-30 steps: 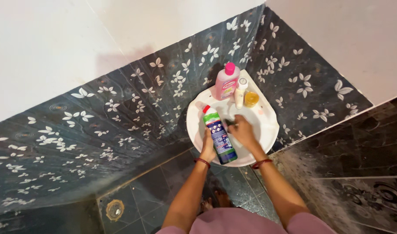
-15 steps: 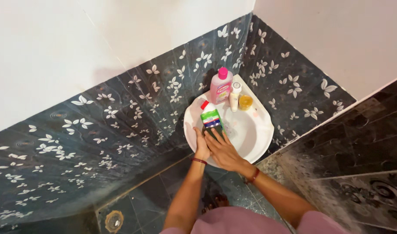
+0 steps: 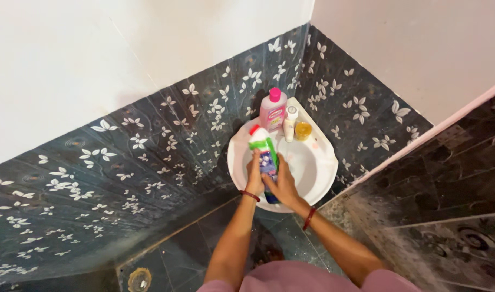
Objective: The person sorts various cleaning and personal care bottles on a small wall-mounted sink by picking them up, shaking some, and repositioning them. They handle a green cleaning bottle, a pink liquid bottle, a white pump bottle, and several small containers.
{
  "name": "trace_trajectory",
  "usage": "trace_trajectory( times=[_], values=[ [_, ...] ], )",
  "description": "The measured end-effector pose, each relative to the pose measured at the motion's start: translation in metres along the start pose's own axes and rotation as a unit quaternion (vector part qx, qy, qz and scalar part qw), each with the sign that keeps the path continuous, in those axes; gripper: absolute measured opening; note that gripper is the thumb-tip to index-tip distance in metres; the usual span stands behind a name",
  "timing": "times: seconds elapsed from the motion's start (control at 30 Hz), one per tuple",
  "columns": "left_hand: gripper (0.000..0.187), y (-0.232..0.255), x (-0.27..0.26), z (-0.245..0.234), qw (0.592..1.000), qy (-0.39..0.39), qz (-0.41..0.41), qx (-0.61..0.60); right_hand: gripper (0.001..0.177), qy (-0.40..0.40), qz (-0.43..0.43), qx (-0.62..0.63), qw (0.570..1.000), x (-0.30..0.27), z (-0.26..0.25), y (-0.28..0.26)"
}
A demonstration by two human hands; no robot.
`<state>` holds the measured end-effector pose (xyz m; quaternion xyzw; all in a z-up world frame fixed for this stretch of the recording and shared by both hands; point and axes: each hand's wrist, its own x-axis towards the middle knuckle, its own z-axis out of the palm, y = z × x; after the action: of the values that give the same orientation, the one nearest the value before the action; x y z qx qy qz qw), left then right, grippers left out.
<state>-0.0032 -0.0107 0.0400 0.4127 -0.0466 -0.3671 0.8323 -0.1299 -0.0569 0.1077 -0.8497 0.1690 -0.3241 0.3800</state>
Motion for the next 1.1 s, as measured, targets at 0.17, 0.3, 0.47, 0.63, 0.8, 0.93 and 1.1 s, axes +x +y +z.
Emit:
trace_trajectory(
  times=[0.17, 0.3, 0.47, 0.63, 0.8, 0.93, 1.1],
  values=[
    [0.059, 0.025, -0.002, 0.011, 0.992, 0.109, 0.057, -0.010, 0.070, -0.068, 0.146, 0.175, 0.971, -0.032, 0.014, 0.058],
    [0.055, 0.046, -0.003, 0.014, 0.977, 0.162, 0.124, -0.066, 0.059, -0.062, 0.416, 0.579, 0.699, -0.016, 0.016, 0.128],
    [0.053, 0.047, -0.007, 0.000, 0.971, 0.170, 0.160, -0.052, 0.042, 0.071, 0.456, 0.679, 0.571, 0.055, 0.016, 0.175],
    [0.053, 0.040, -0.010, -0.007, 0.968, 0.178, 0.165, -0.060, 0.040, 0.062, 0.473, 0.655, 0.586, 0.087, 0.026, 0.177],
    [0.054, 0.035, -0.009, -0.015, 0.968, 0.179, 0.162, -0.064, 0.032, 0.041, 0.492, 0.647, 0.580, 0.094, 0.040, 0.180],
    [0.056, 0.031, -0.004, -0.022, 0.968, 0.196, 0.131, -0.085, 0.025, 0.024, 0.487, 0.630, 0.604, 0.097, 0.044, 0.183],
    [0.059, 0.030, -0.007, -0.031, 0.969, 0.200, 0.119, -0.087, 0.016, -0.030, 0.458, 0.584, 0.670, 0.090, 0.042, 0.187]
  ],
)
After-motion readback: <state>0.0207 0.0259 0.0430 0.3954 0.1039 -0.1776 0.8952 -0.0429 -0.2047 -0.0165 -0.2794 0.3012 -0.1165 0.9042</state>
